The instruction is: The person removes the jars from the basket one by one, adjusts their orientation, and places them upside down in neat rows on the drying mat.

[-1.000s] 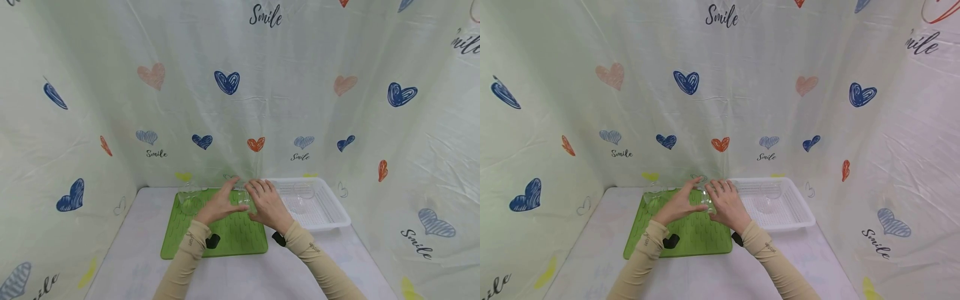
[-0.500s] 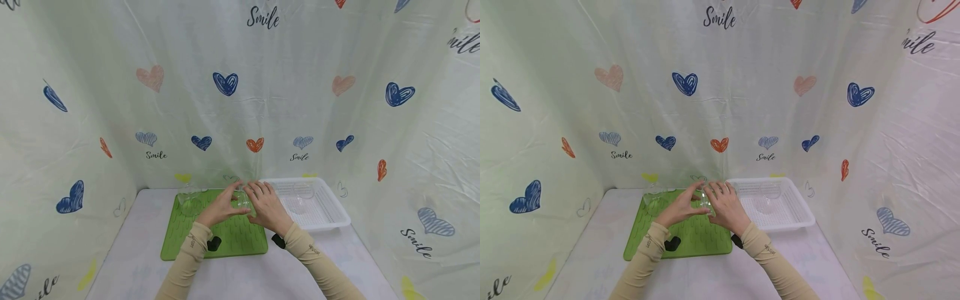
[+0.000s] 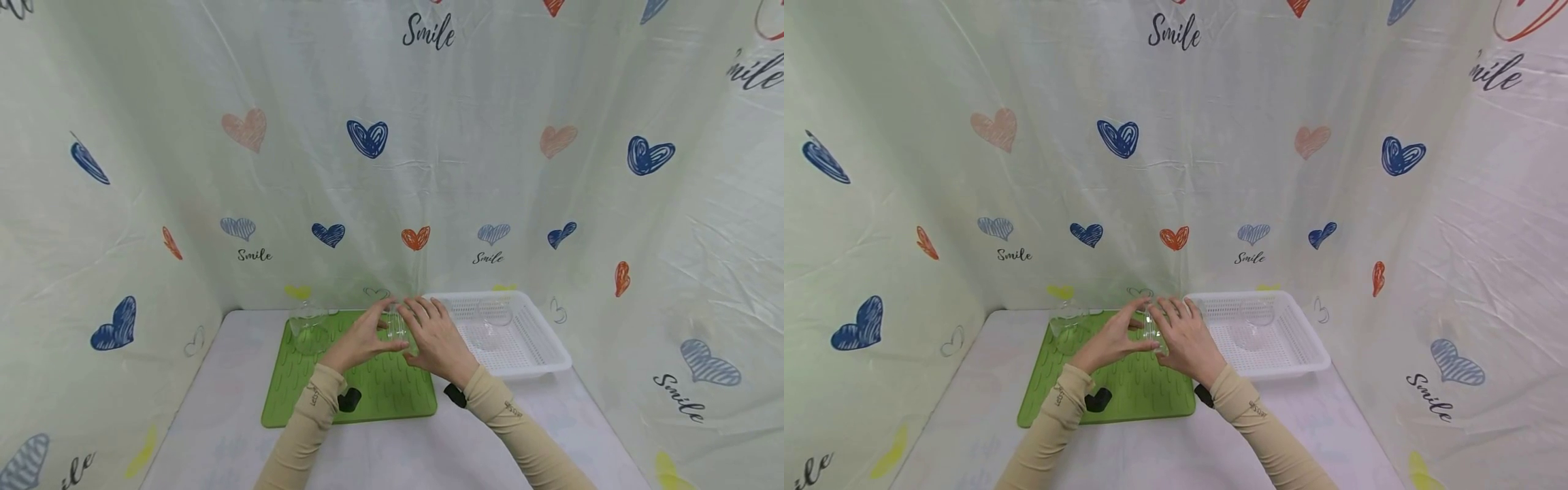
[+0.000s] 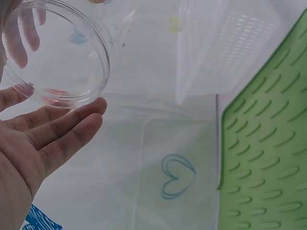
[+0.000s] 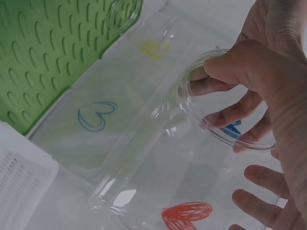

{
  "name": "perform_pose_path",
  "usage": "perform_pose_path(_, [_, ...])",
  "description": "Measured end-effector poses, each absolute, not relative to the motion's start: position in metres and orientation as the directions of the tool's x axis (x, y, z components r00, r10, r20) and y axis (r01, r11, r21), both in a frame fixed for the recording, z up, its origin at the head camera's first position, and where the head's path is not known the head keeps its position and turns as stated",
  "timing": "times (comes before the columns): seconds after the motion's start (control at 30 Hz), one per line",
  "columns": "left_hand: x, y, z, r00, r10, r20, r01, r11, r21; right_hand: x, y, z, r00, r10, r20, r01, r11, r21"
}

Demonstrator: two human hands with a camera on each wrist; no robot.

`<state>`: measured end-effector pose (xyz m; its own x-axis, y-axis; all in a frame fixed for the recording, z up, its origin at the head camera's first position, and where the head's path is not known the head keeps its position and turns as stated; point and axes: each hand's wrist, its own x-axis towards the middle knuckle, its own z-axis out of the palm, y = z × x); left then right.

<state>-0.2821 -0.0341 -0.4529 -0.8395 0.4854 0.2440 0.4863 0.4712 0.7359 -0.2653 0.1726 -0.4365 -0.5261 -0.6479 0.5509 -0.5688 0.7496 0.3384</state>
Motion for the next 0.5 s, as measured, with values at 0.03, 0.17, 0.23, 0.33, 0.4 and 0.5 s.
perform_pose_path(0.03, [-0.282, -0.034, -0.453, -0.839, 0.485, 0.246, 0.488, 0.472, 0.734, -0.265, 0.173, -0.436, -0.524, -0.651, 0.550, -0.571, 0.747, 0.341])
perform_pose_path(0.17, [-0.282, -0.036, -0.452, -0.846, 0.471, 0.248, 0.478, 0.468, 0.743, -0.265, 0.173, -0.435, -0.501, -0.661, 0.559, -0.590, 0.733, 0.339])
perform_pose_path(0.23, [-0.283, -0.037, -0.452, -0.851, 0.459, 0.254, 0.474, 0.464, 0.748, -0.264, 0.174, -0.433, -0.486, -0.662, 0.570, -0.610, 0.724, 0.322])
perform_pose_path(0.33, [-0.284, -0.040, -0.451, -0.861, 0.440, 0.256, 0.463, 0.470, 0.751, -0.263, 0.174, -0.429, -0.474, -0.649, 0.595, -0.649, 0.714, 0.261])
perform_pose_path(0.4, [-0.284, -0.042, -0.452, -0.864, 0.431, 0.260, 0.462, 0.476, 0.748, -0.262, 0.174, -0.426, -0.474, -0.627, 0.618, -0.672, 0.711, 0.206])
perform_pose_path(0.5, [-0.285, -0.045, -0.453, -0.864, 0.429, 0.264, 0.465, 0.477, 0.746, -0.260, 0.175, -0.420, -0.493, -0.571, 0.657, -0.691, 0.716, 0.103])
